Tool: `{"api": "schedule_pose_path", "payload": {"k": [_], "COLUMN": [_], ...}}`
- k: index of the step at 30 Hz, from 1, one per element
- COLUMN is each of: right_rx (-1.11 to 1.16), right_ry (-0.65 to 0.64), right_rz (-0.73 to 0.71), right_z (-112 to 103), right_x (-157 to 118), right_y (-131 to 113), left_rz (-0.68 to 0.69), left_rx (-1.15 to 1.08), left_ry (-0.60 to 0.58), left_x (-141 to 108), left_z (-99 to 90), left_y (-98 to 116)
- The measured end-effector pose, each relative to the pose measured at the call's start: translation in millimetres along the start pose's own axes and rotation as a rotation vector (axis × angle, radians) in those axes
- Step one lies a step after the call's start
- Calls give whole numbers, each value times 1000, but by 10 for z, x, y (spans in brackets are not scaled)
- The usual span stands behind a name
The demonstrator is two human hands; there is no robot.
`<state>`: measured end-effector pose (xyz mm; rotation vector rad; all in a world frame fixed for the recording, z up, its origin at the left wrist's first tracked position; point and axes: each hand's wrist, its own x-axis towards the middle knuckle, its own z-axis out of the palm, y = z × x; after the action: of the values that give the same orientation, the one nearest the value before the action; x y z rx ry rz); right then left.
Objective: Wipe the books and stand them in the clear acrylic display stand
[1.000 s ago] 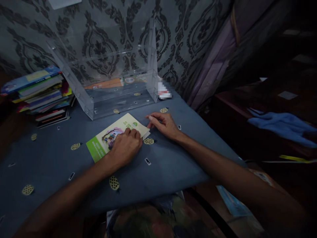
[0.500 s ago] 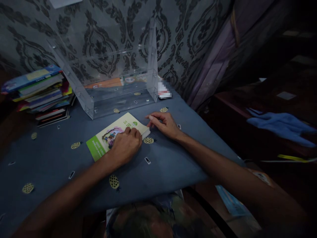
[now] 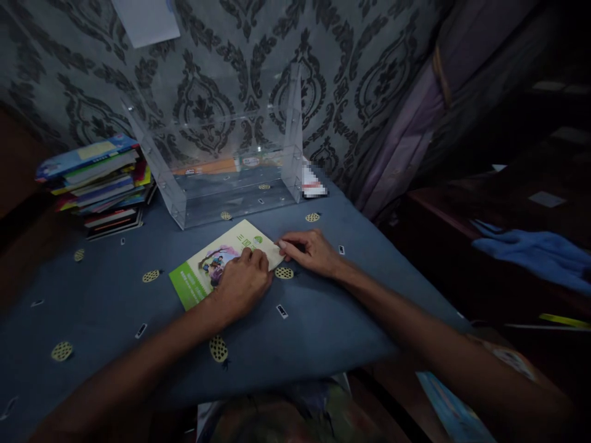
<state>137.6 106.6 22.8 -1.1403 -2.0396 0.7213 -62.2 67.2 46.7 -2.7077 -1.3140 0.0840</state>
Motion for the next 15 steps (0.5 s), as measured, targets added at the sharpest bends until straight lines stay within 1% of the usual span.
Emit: {"api": "schedule_pose_path", "payload": {"k": [3, 7, 11, 15], "right_rx": [-73, -93, -120, -159], "right_ry": [21, 23, -3, -68], "right_rz": [-48, -98, -145, -181], "right_z": [-10, 20, 94, 153], "right_x": [21, 47, 92, 208], "right_y": [24, 85, 199, 301], "left_rz": [-15, -43, -66, -91], "left_rx": [2, 2, -17, -43], "left_ry": [2, 35, 42, 66], "left_x": [-2, 2, 20, 42], "left_z": [-40, -53, -13, 32], "left_y": [-31, -98, -180, -262]}}
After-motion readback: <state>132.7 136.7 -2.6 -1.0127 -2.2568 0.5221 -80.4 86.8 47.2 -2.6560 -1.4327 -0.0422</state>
